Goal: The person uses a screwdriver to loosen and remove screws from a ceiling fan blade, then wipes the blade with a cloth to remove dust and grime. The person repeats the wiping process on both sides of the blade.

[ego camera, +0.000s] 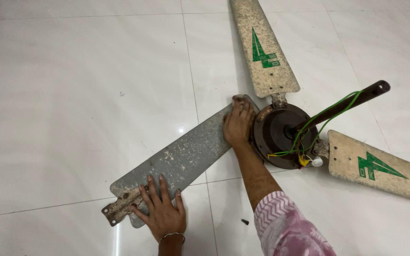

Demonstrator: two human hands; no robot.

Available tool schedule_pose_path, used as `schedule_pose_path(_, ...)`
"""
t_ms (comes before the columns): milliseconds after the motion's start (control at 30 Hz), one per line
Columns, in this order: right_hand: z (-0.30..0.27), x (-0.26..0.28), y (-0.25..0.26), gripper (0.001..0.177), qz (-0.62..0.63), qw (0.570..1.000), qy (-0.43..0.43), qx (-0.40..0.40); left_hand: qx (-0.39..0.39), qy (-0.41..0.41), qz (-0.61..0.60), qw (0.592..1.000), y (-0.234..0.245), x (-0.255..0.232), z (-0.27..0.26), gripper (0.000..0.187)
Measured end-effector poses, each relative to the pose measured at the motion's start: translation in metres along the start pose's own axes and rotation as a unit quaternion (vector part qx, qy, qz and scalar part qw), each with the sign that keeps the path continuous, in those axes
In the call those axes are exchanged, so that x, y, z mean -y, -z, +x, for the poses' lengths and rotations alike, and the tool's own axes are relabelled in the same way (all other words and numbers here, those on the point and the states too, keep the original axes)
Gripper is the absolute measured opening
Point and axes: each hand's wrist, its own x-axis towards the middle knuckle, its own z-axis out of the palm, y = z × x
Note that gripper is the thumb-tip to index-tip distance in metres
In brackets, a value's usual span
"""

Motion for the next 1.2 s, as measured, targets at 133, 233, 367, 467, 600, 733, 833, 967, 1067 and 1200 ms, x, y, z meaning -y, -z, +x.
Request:
schedule_pose_path(133,0.038,-0.002,-0.004,0.078,0.01,0.99,-0.129,0.048,-0.018,-0.007,-0.009,1.0,-0.001,0.0,0.001,0.064)
schedule_pose_path(233,0.044,-0.003,0.001,0.081,-0.058,0.993,-0.077,0.073,-0.033,-0.01,-0.007,0.999,-0.002,0.002,0.005,0.065)
schedule_pose_path(367,0.007,0.013,0.011,0.08,-0.044,0.993,0.007,0.109,-0.058,-0.02,-0.024,0.998,-0.001,0.001,0.003,0.065)
schedule_pose_path(467,-0.056,0.057,0.013,0.079,-0.055,0.984,0.096,0.141,-0.047,-0.015,-0.026,0.998,-0.002,0.002,0.002,0.067)
schedule_pose_path(600,-0.176,0.111,0.026,0.069,-0.034,0.945,0.273,0.176,-0.046,-0.027,-0.034,0.998,-0.004,0.003,-0.001,0.067)
schedule_pose_path(733,-0.203,0.106,0.036,0.058,0.125,0.924,0.25,0.262,-0.058,-0.038,-0.04,0.997,-0.004,0.004,0.0,0.067)
schedule_pose_path(833,-0.164,0.073,0.033,0.054,0.143,0.955,0.213,0.147,-0.025,-0.015,-0.007,1.0,-0.006,0.003,0.002,0.067)
schedule_pose_path(967,-0.073,0.018,0.036,0.073,-0.019,0.992,0.034,0.118,-0.045,-0.025,-0.008,0.999,-0.007,0.002,0.002,0.065)
schedule_pose_path(1067,-0.029,0.003,0.03,0.085,0.14,0.982,-0.08,0.102,-0.047,-0.021,-0.015,0.999,-0.008,0.003,0.001,0.067)
schedule_pose_path(1200,-0.007,0.018,0.024,0.088,0.035,0.992,-0.114,0.037,-0.056,-0.022,-0.009,0.998,-0.01,0.002,0.003,0.066)
